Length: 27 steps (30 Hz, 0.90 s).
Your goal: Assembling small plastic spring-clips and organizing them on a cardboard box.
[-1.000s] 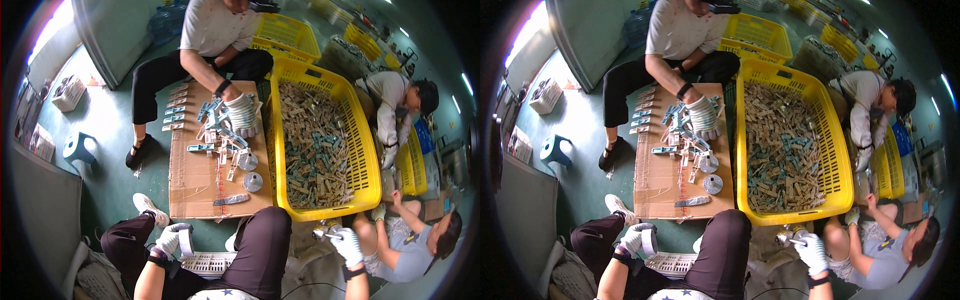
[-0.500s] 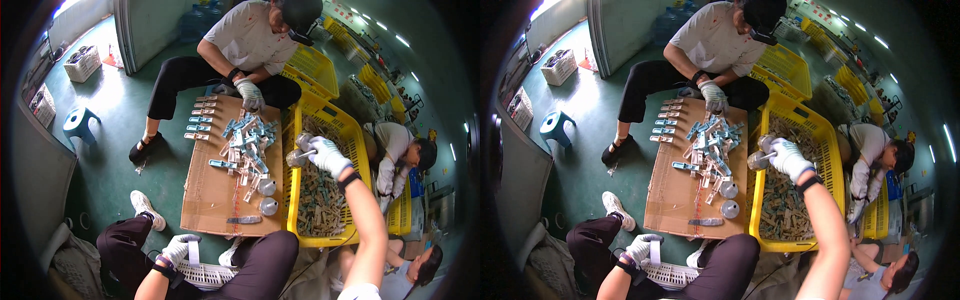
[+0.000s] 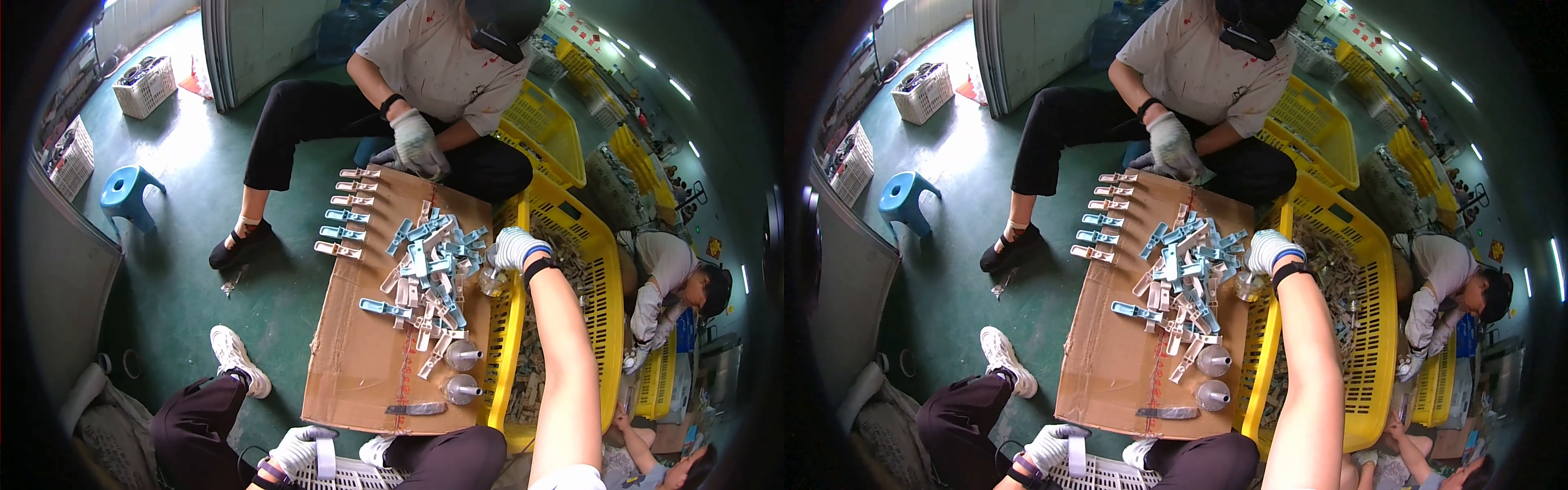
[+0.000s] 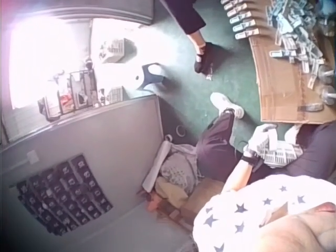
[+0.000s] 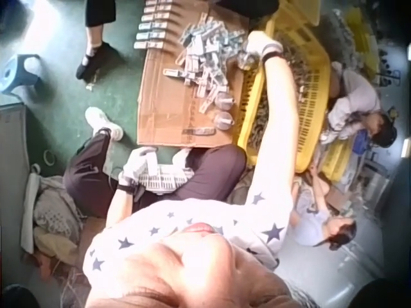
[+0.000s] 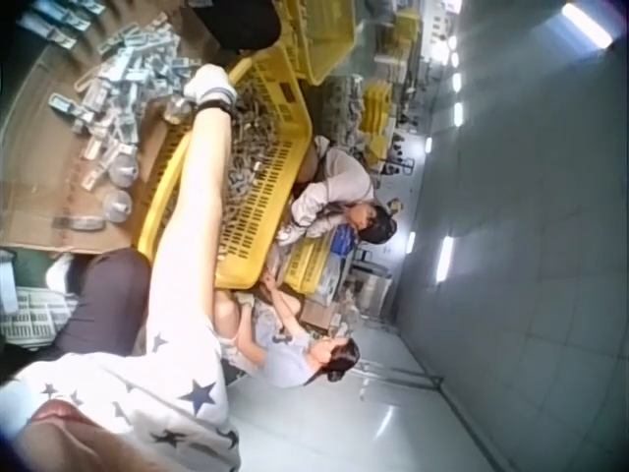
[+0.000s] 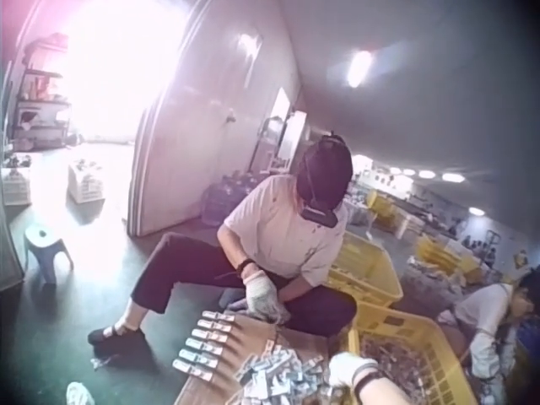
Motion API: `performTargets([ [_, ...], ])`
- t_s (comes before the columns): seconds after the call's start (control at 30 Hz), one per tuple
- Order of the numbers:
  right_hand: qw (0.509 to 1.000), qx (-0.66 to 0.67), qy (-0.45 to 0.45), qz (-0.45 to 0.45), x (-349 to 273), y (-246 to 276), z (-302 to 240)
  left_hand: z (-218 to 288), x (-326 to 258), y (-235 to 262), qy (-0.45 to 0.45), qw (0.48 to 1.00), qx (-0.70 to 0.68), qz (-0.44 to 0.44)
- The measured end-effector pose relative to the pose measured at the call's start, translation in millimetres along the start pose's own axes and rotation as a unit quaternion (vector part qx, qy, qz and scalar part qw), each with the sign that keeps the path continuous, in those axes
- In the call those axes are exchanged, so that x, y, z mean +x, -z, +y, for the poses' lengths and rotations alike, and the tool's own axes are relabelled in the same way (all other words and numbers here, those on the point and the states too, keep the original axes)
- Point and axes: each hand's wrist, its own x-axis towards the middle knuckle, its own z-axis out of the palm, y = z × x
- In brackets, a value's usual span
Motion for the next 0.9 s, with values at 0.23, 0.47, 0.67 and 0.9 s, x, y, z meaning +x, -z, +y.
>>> performTargets([
  [0.23,1.0,0.003,0.004,0.002,21,21,-6,-7,8,3,-0.021,0.999,0.031,0.003],
  [0.47,0.996,0.024,-0.031,0.078,-23,22,-23,-5,5,1,-0.008,1.0,0.003,-0.003],
  [0.67,0.966,-0.027,0.015,0.255,-46,-15,-37,5,-8,-3,0.025,0.999,-0.016,0.013],
  [0.9,0.935,-0.007,0.006,0.354,-109,-27,-21,4,6,-7,0.066,0.995,-0.077,0.015],
])
